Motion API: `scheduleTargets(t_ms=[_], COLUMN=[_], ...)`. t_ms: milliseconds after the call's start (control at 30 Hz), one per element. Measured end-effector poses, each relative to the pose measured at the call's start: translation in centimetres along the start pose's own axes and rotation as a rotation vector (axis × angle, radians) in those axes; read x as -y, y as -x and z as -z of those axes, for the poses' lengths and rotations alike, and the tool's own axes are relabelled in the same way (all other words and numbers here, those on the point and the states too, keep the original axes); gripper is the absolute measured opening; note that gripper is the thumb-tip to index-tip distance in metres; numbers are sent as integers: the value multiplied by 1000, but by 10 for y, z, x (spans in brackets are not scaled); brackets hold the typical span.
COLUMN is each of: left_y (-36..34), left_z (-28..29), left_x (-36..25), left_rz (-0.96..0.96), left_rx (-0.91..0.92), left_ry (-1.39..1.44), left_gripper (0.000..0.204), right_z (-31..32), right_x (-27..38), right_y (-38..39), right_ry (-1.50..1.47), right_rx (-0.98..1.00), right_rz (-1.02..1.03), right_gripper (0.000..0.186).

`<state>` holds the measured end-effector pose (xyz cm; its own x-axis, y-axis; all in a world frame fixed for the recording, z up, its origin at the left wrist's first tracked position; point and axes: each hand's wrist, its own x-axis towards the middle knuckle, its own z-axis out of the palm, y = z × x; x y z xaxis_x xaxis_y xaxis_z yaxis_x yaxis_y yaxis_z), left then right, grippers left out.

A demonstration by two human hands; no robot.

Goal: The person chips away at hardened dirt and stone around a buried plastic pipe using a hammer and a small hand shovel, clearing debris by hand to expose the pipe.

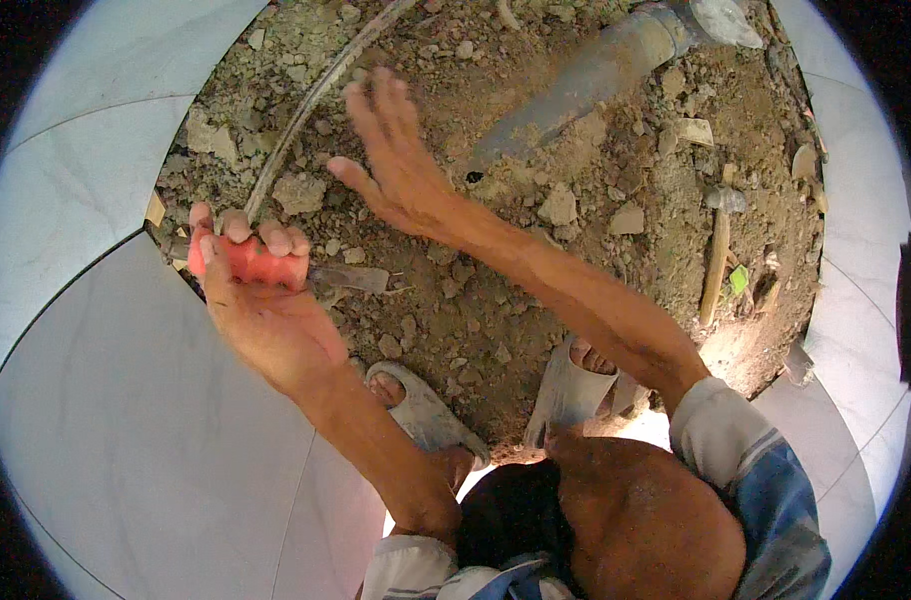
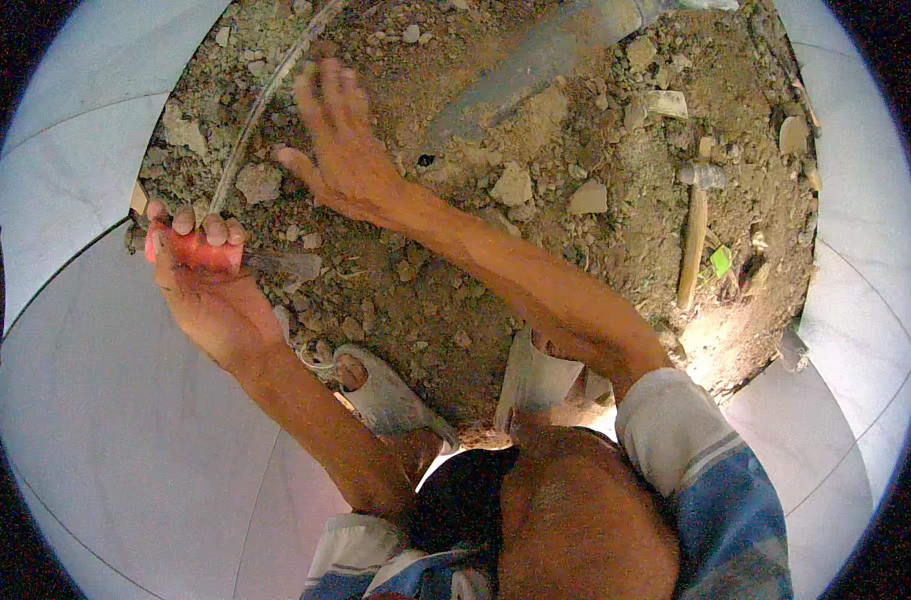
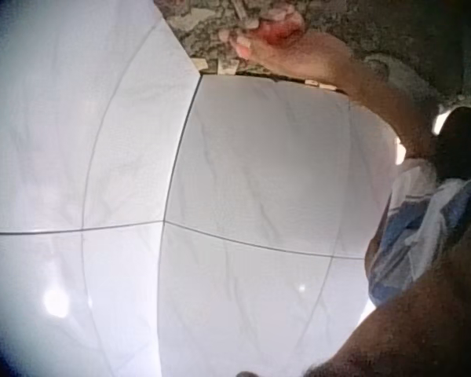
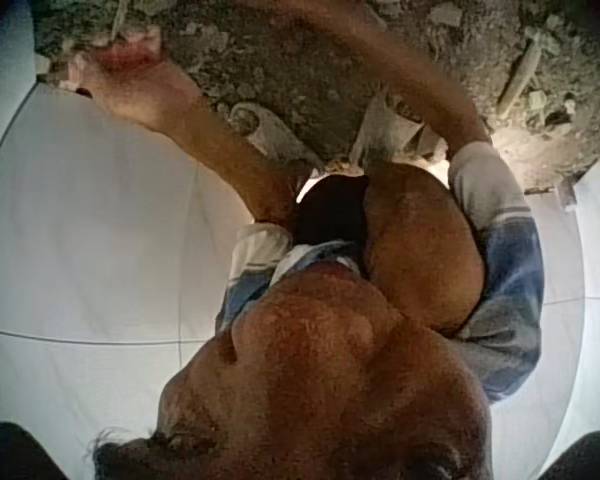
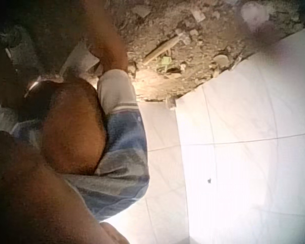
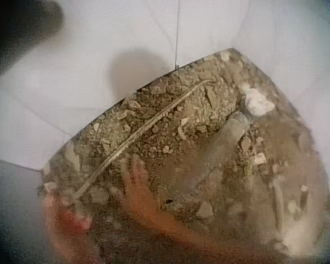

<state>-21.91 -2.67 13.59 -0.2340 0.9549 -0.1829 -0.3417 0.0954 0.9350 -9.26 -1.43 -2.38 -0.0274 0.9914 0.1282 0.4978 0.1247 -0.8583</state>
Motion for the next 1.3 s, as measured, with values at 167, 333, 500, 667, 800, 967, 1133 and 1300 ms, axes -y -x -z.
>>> scheduleTargets(t_ms=[167, 333, 500, 667, 800, 967, 1133, 1300], left_y=[-6, -12, -3, 3, 16, 4, -6, -6], left_z=[4, 10, 8, 5, -14, 8, 15, 16], left_x=[-19, -5, 17, 7, 22, -7, 3, 18], left_rz=[-18, 32, 115, 75, 76, 3, -14, 22], left_rx=[72, 122, 57, 7, 48, 46, 38, 45], left_ry=[7, -10, 18, -76, -53, -99, -72, -46], left_gripper=[42, 38, 38, 40, 43, 39, 36, 36], right_z=[60, 137, 254, 199, 82, 81, 85, 52], right_x=[7, -31, 37, 34, -36, 16, -15, 21], right_y=[18, 138, 126, 115, 117, 128, 103, 118], right_ry=[168, 585, 830, 400, 555, 50, 105, 568], right_rx=[-10, 169, 903, 583, 279, 432, 289, 166], right_rz=[173, -149, -483, -230, 82, 68, 23, 187], right_gripper=[61, 52, 36, 48, 64, 59, 58, 51])
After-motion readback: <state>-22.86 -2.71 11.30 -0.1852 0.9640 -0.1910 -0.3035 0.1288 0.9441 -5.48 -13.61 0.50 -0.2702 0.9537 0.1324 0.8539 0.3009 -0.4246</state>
